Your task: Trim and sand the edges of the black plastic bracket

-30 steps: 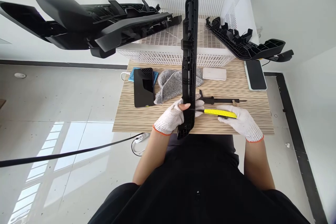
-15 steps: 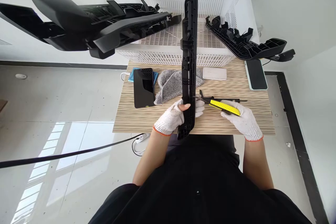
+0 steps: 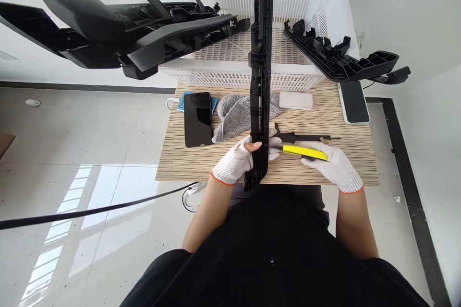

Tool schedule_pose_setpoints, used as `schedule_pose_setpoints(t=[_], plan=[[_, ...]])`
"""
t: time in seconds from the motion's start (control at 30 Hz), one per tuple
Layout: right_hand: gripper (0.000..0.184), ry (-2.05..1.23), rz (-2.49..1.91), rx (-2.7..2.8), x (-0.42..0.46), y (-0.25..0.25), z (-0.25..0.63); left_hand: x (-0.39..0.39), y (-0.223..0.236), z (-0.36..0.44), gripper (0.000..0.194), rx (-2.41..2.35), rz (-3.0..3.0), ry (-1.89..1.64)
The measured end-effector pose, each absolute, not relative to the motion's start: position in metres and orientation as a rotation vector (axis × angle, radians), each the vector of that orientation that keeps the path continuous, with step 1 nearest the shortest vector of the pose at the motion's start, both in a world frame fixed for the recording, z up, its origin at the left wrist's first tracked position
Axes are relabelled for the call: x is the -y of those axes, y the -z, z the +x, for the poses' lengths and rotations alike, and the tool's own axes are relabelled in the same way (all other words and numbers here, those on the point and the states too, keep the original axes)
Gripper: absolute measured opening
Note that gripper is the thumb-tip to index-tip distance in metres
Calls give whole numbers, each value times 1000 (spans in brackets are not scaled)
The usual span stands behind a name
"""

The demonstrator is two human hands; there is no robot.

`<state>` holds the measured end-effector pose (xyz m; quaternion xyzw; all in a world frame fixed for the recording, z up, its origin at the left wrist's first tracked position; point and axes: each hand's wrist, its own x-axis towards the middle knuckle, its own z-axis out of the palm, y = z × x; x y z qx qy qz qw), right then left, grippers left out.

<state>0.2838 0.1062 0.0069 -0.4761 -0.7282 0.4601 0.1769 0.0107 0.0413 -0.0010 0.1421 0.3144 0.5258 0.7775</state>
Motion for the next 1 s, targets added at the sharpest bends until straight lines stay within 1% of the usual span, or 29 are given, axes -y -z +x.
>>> schedule_pose_setpoints(t=[0.1, 0.3, 0.57, 0.77, 1.0], plan=[[48, -1299, -1353, 2103, -107, -6, 282, -42, -2, 11, 51, -697, 302, -1131], [45, -1305, -1302, 2153, -108, -9, 279, -43, -7, 10, 48, -719, 304, -1198], [41, -1252, -1310, 2191, -108, -14, 275, -65, -31, 3, 48, -902, 480, -1189], [43, -1294, -1316, 2173, -108, -13, 276, -81, -38, -3, 58, -959, 589, -1110], [41, -1292, -1331, 2201, -111, -11, 276, -87, -42, -2, 51, -1015, 524, -1151]])
